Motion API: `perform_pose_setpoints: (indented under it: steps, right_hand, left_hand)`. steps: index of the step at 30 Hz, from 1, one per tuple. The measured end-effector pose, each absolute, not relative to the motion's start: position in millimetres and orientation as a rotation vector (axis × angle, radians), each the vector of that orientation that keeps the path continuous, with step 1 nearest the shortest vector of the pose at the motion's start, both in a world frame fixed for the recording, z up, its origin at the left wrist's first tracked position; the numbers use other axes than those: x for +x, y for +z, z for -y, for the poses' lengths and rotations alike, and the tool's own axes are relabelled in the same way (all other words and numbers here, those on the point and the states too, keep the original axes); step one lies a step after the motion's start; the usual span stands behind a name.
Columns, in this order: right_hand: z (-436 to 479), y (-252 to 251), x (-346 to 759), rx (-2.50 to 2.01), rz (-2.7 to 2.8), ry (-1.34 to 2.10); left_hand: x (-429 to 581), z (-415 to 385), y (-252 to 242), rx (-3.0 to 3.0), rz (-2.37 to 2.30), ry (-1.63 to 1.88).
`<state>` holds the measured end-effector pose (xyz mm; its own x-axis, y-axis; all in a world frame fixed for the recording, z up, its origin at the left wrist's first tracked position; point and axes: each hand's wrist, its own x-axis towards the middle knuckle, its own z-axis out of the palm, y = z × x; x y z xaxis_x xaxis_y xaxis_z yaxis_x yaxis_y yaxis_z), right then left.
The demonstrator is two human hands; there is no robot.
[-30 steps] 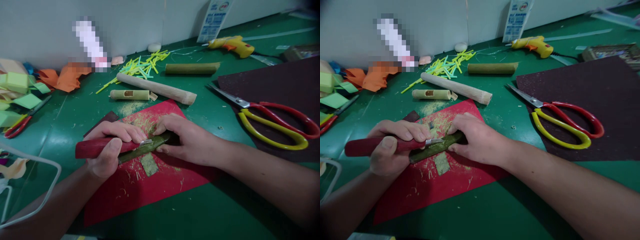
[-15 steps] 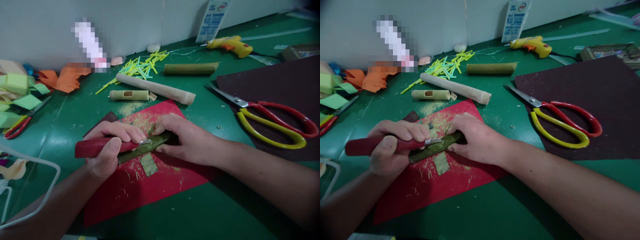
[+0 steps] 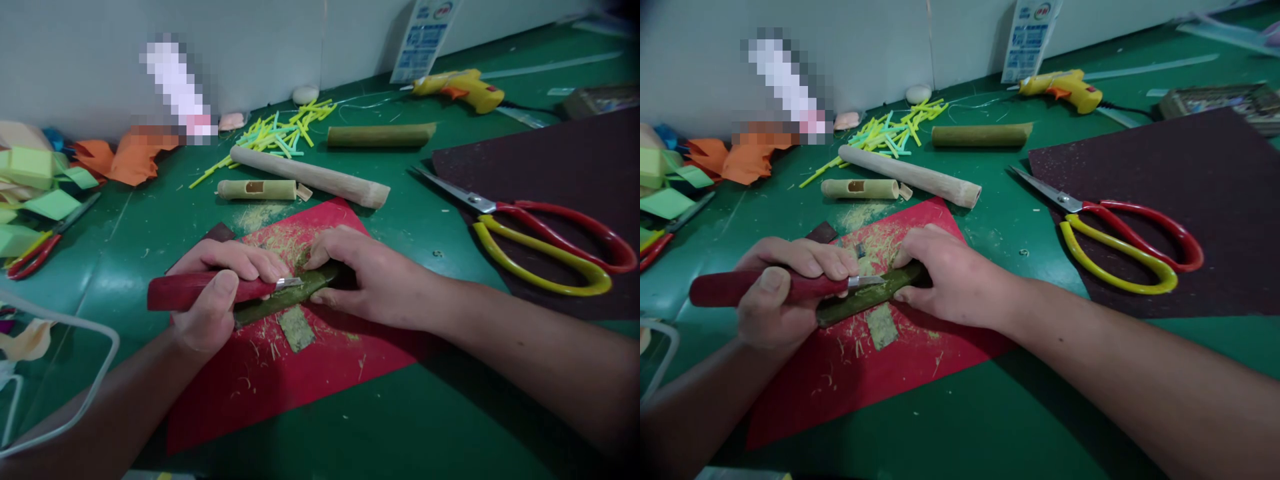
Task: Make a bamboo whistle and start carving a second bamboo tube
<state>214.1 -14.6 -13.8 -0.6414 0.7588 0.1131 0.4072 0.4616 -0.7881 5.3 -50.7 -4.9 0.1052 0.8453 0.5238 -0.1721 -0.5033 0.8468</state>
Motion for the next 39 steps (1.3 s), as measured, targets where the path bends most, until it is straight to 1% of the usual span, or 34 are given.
perform_pose_setpoints:
  steps: [9,19,25,33,39]
  right_hand:
    - [15.4,-12.8,214.9,-0.95,2.253,1.064]
    - [15.8,-11.7,214.4,-0.977,2.262,1.041]
    - [15.8,-11.6,214.7,-0.952,2.249,1.053]
    - [15.7,-11.5,215.3,-0.995,2.277,1.025]
    - [14.9,-11.8,215.1,-0.986,2.283,1.018]
  left_hand:
    - [5.7,49.2,-4.0,1.443,-0.68,1.494]
    - [6.6,54.9,-2.4,1.557,-0.738,1.52]
    - [4.4,51.8,-1.8,1.555,-0.67,1.464]
    - [10.1,49.7,0.1,1.524,-0.663,1.528]
    - [4.5,48.9,0.6,1.552,-0.657,1.499]
